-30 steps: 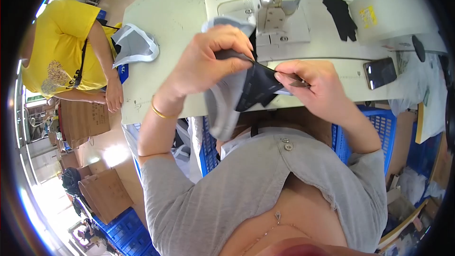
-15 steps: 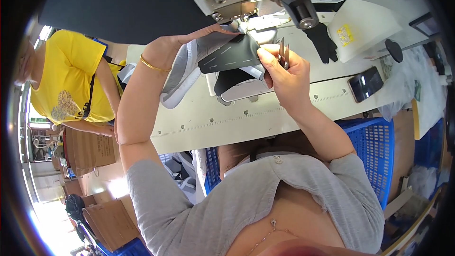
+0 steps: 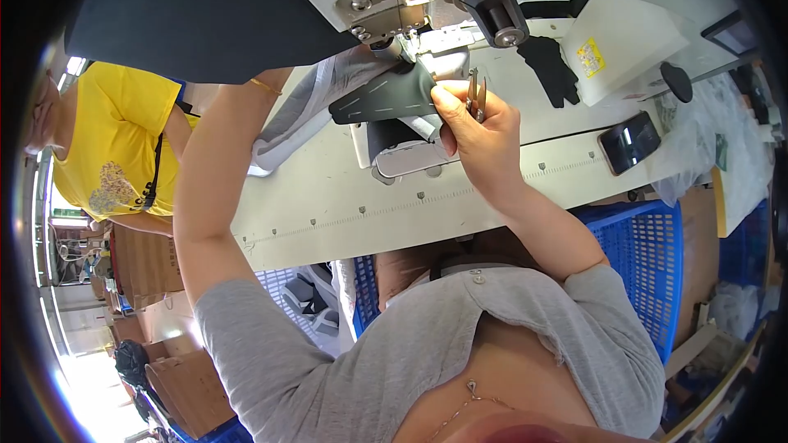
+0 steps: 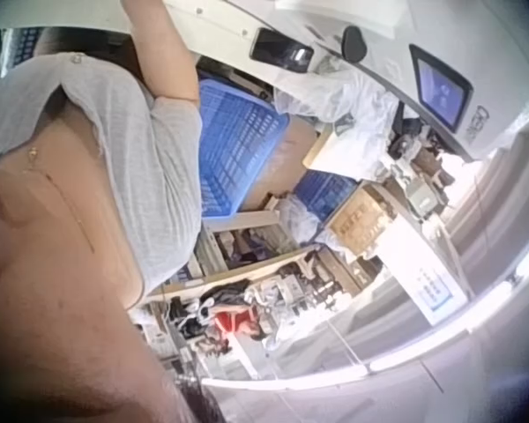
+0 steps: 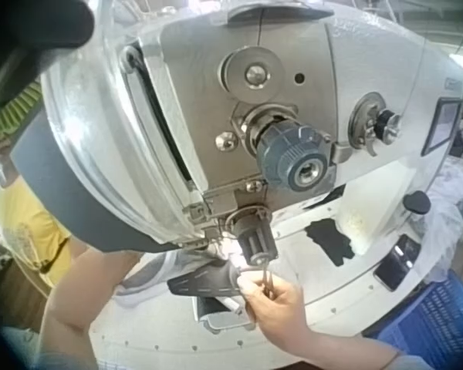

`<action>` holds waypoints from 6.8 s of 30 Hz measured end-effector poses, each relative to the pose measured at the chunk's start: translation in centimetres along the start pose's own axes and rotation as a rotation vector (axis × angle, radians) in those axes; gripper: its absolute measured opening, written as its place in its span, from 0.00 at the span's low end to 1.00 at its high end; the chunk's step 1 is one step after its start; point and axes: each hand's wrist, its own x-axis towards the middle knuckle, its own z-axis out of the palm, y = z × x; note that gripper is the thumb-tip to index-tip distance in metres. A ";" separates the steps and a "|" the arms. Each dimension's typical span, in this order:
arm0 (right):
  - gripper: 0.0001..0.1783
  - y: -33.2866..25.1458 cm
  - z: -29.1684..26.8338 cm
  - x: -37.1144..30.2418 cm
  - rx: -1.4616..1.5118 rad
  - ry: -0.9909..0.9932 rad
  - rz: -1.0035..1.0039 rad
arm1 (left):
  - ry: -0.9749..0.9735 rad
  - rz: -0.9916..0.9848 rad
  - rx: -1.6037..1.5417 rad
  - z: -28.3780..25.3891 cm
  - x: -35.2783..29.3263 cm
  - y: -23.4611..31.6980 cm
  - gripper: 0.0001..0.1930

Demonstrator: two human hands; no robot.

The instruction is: Using a sewing machine to stitch together components of a shoe upper.

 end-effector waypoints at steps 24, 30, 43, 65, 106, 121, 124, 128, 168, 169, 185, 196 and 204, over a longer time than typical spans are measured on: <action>0.09 -0.7 -0.7 0.4 -0.164 -0.012 -0.033 | 0.062 -0.087 0.387 1.1 -3.9 0.2 0.30; 0.10 -0.6 0.1 -0.1 -0.126 -0.045 -0.016 | 0.639 0.062 0.061 6.3 -7.9 6.8 0.17; 0.09 0.0 0.3 0.0 -0.018 -0.058 0.012 | 0.729 0.214 0.043 7.4 -6.7 5.4 0.09; 0.11 -0.8 0.5 0.6 0.019 -0.036 -0.003 | 1.031 0.265 0.413 8.5 -6.9 7.1 0.08; 0.12 0.4 1.3 -0.3 0.147 -0.092 -0.016 | 0.934 0.412 -0.166 10.1 -6.6 9.2 0.07; 0.23 -0.5 1.4 -1.2 0.310 -0.219 0.124 | 0.825 0.477 0.202 9.5 -8.2 9.3 0.15; 0.25 -0.8 1.7 -1.2 0.312 -0.209 0.120 | 0.808 0.452 0.236 9.4 -8.3 9.3 0.19; 0.26 -0.7 2.1 -1.1 0.322 -0.199 0.107 | 0.823 0.421 0.266 9.7 -8.4 9.2 0.20; 0.27 -1.2 2.1 -1.0 0.295 -0.180 0.187 | 0.825 0.434 0.162 10.9 -8.2 8.2 0.21; 0.27 -1.2 2.1 -1.0 0.296 -0.182 0.185 | 0.825 0.428 0.141 10.9 -8.2 8.2 0.21; 0.20 -0.8 0.3 -2.2 0.234 -0.140 0.060 | 0.944 0.355 0.413 11.3 -4.3 5.4 0.21; 0.12 -0.3 -1.4 -2.4 -0.181 -0.300 -0.199 | 1.188 0.030 -0.110 10.0 -6.7 2.0 0.05; 0.24 1.5 0.9 -2.3 -0.754 -0.361 -0.674 | 0.487 -0.336 -1.011 9.9 -16.5 5.1 0.08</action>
